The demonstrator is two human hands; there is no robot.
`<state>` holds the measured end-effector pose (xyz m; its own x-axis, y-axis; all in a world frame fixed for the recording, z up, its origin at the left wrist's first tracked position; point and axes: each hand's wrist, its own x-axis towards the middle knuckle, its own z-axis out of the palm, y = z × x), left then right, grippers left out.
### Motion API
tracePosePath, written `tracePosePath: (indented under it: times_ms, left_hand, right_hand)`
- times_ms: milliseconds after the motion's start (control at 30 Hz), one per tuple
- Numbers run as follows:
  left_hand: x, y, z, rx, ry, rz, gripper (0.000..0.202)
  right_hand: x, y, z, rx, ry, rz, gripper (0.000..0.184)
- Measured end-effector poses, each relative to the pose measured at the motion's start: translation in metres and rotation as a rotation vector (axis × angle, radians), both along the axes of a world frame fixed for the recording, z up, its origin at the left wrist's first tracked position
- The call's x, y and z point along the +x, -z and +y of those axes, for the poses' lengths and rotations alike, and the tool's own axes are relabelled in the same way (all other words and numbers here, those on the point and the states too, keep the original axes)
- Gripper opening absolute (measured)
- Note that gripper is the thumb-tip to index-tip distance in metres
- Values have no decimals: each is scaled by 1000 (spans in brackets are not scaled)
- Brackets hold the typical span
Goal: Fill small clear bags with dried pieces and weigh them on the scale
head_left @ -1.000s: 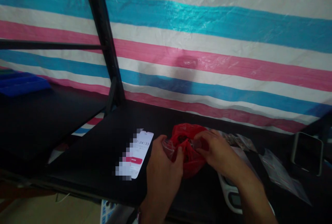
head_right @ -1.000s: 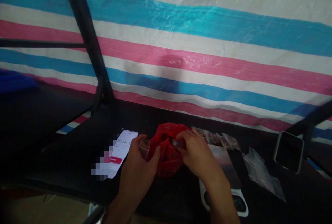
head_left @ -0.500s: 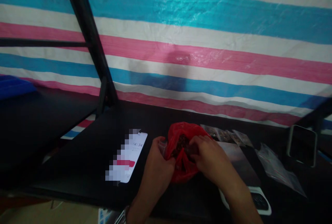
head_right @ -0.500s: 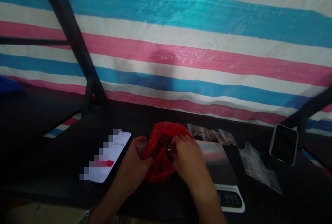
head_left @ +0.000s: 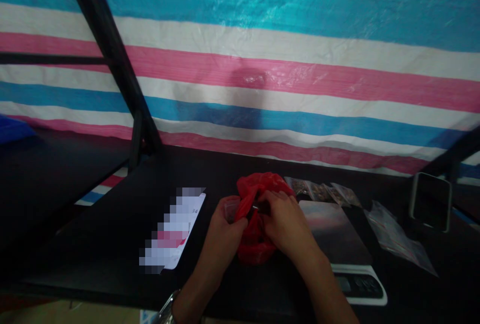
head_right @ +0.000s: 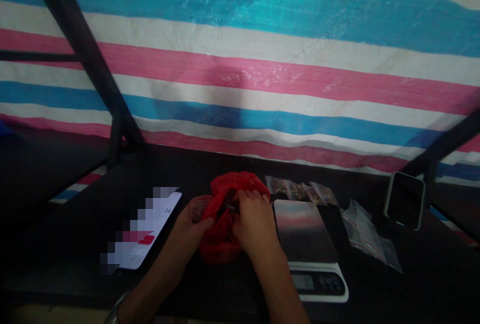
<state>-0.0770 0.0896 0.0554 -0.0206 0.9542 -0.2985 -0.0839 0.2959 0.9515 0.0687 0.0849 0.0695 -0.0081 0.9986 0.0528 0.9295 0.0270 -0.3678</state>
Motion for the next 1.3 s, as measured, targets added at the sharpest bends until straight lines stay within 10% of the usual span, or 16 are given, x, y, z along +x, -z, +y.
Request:
tracePosePath:
  times_ms: [167,467,767,1300]
  left_hand:
    - [-6,7,5,28,-56,-26,46]
    - [-17,23,10,524,-145,172,52]
    - [-10,31,7,514,-2,167,29]
    - [-5,27,4,508,29,107,30]
  right_hand:
    - [0,13,4,79,24,213,33]
    - [19,15,7,147,-117,988,35]
    - [0,-29,-23,249,-154,671,31]
    - [-8,-25,-24,436,-306,409,42]
